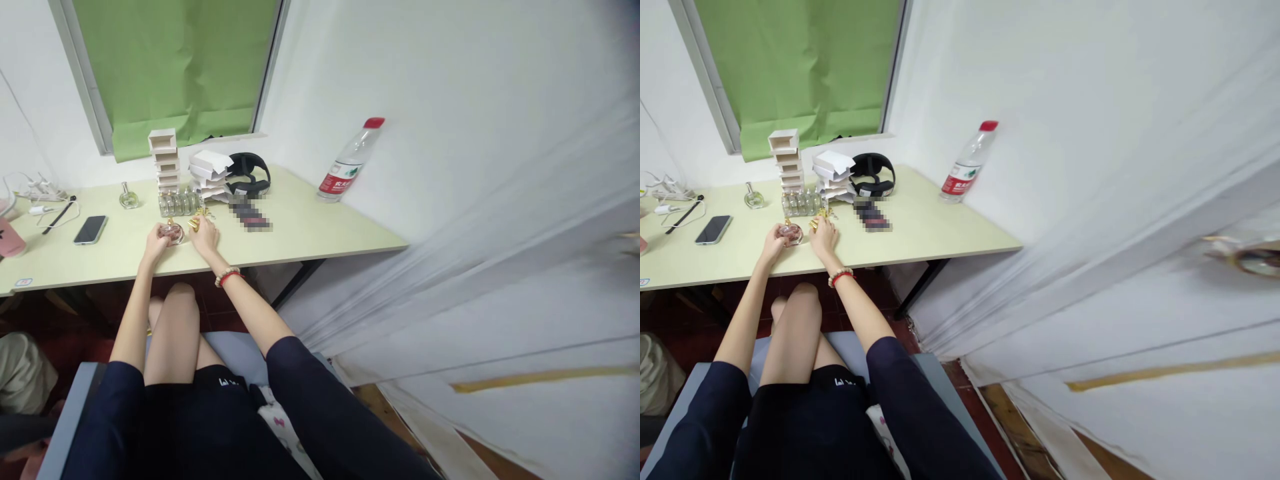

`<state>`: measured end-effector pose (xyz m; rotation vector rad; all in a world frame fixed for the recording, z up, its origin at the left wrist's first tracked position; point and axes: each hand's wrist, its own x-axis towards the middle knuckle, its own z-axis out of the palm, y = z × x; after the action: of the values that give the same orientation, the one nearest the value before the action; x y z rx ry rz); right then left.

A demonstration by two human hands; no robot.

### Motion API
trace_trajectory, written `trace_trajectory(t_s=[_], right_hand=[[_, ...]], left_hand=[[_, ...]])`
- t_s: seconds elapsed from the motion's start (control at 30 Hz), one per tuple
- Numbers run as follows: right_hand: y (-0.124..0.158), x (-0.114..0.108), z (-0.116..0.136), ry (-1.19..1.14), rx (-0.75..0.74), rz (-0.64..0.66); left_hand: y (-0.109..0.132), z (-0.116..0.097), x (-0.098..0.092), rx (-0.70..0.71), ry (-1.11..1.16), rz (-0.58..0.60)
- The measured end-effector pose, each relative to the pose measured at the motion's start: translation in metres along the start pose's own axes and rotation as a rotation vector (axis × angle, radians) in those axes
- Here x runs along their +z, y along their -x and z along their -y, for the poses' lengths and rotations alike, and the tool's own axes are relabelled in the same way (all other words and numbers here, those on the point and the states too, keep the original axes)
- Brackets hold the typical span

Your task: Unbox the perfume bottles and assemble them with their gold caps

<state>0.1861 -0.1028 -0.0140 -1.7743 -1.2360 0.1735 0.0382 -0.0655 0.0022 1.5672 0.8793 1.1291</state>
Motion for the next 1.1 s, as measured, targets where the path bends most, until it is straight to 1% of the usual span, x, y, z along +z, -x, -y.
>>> trace_trajectory(t_s=[0.13, 0.2, 0.37, 0.53, 0.63, 0.8, 0.97, 1.1], right_hand=[[-0.001, -0.002, 0.004, -0.208, -0.085, -0.021], [0.000, -0.004, 0.007, -0.258, -0.140, -0.015], [0.007, -0.010, 0.017, -0.230, -0.253, -0.068], [0.014, -0.017, 0.022, -0.193, -0.331, -0.126], [0.017, -0.020, 0.024, -0.146, -0.348, -0.117], [0.020, -0.021, 0.025, -0.099, -0.340, -0.064], [0.019, -0.018, 0.023, -0.143, -0.383, -0.106], [0.017, -0.014, 0.020, -0.160, -0.368, -0.105]], left_hand=[[0.002, -0.004, 0.000, 0.010, -0.024, 0.029], [0.004, -0.006, -0.001, 0.026, -0.057, 0.046], [0.006, -0.010, 0.000, 0.062, -0.084, 0.099], [0.007, -0.009, 0.000, 0.065, -0.101, 0.093], [0.007, -0.009, 0.001, 0.067, -0.084, 0.111], [0.010, -0.011, 0.003, 0.052, -0.060, 0.133], [0.011, -0.012, 0.003, 0.046, -0.051, 0.166], [0.011, -0.012, 0.003, 0.048, -0.055, 0.193]])
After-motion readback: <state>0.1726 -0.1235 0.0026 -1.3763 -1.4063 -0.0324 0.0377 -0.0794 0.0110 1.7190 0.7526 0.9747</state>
